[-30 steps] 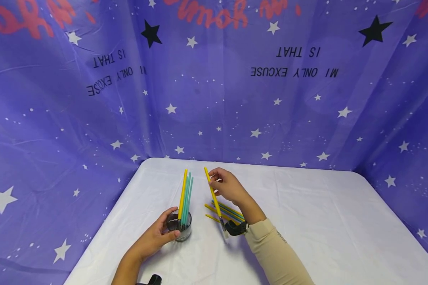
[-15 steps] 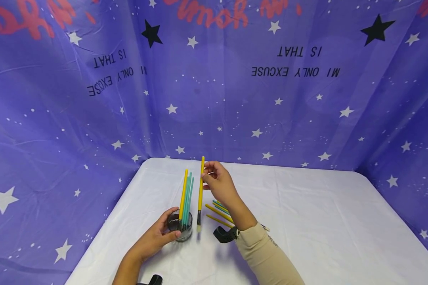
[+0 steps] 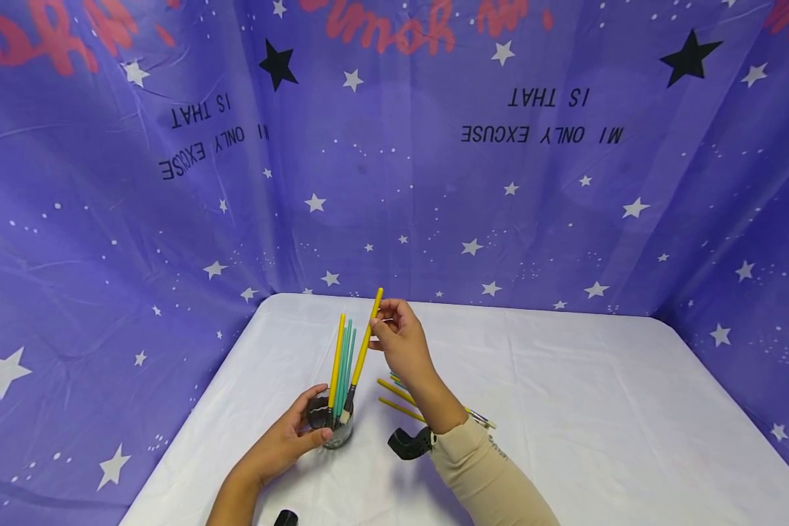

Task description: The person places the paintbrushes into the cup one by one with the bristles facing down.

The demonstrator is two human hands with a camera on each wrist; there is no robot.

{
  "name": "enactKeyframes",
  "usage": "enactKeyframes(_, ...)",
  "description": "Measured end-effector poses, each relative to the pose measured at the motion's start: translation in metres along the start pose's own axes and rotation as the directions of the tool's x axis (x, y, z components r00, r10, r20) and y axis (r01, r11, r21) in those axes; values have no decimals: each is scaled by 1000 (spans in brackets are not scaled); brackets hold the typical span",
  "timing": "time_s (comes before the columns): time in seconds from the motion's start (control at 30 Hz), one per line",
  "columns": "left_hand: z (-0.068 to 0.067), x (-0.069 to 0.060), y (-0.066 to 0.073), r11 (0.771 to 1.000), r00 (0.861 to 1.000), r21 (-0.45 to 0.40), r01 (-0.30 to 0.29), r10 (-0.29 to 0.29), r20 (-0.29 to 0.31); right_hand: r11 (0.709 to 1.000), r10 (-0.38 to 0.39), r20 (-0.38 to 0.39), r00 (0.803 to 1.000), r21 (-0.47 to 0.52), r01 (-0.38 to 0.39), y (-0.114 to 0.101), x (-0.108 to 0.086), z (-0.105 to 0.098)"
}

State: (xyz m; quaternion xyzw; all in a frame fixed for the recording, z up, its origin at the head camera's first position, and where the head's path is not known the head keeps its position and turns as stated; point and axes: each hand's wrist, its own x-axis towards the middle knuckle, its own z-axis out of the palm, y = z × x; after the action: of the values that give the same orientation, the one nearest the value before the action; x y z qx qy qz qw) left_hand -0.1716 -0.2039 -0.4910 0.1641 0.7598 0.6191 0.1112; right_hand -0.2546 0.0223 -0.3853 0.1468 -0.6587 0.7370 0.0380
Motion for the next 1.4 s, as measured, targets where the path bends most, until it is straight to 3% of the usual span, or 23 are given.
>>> enactKeyframes(0.23, 0, 1, -2, 1000, 1000, -5, -7, 7, 5, 992, -39, 94, 995, -119, 50, 20, -12, 8)
enactKeyframes(0.5, 0, 1, -1, 1000, 1000, -8, 5, -5, 3, 979, 10, 141, 990, -204, 19, 34, -16, 7)
enactKeyframes(0.67, 0, 2, -2, 1000, 1000, -15, 7, -7, 3, 950, 45, 214, 976, -312, 24, 40, -13, -5)
enactKeyframes(0.77, 0, 2, -1, 1000, 1000, -7, 15, -16, -6, 911, 80, 270, 960, -409, 39, 45, -8, -17)
enactKeyframes(0.93, -1, 2, 1, 999, 999, 12, 35, -35, -18, 815, 126, 322, 938, -572, 87, 56, 5, -39)
enactKeyframes(1.03, 0, 0, 2, 999, 998, 13, 52, -51, -21, 770, 151, 341, 928, -629, 106, 61, 12, -52)
enactKeyframes(1.23, 1, -1, 2, 998, 998, 25, 62, -61, -23, 708, 244, 348, 905, -701, 79, 73, 19, -72)
enactKeyframes(1.4, 1, -1, 2, 998, 999, 25, 51, -50, -18, 608, 268, 364, 892, -782, 136, 76, 18, -82)
